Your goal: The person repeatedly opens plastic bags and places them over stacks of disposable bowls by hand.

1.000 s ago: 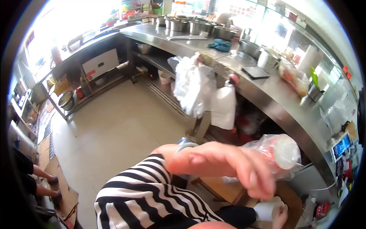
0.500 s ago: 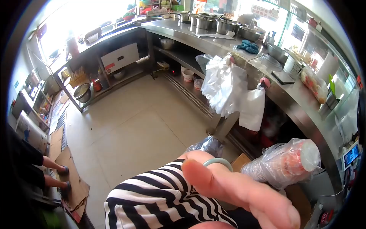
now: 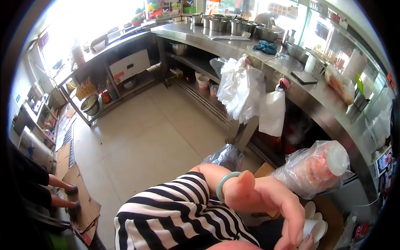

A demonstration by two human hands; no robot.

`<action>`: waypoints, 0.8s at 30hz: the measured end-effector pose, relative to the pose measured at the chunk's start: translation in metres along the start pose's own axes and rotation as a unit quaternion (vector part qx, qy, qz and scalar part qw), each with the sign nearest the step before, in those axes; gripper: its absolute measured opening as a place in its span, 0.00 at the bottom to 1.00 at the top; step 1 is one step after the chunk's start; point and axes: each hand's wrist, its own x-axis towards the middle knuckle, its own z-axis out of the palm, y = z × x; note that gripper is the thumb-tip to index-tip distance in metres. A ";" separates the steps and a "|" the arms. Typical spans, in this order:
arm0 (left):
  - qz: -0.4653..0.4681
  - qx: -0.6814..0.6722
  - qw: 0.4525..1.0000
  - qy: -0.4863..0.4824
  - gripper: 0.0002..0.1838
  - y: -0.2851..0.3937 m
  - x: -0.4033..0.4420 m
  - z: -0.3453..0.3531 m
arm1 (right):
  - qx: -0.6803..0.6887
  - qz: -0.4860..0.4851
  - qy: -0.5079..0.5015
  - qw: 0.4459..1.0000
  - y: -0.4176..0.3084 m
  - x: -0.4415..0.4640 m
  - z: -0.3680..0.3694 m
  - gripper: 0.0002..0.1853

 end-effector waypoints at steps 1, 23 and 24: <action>-0.001 0.000 1.000 0.002 0.39 0.000 -0.001 -0.001 | -0.009 -0.002 -0.006 1.000 0.002 0.000 0.000 0.17; -0.048 0.097 0.945 0.309 0.35 -0.005 -0.053 -0.037 | -0.143 0.006 0.130 0.981 -0.102 0.010 -0.127 0.10; -0.047 0.130 0.919 0.369 0.30 -0.014 -0.064 -0.054 | -0.048 0.029 0.188 0.981 -0.117 0.013 -0.141 0.08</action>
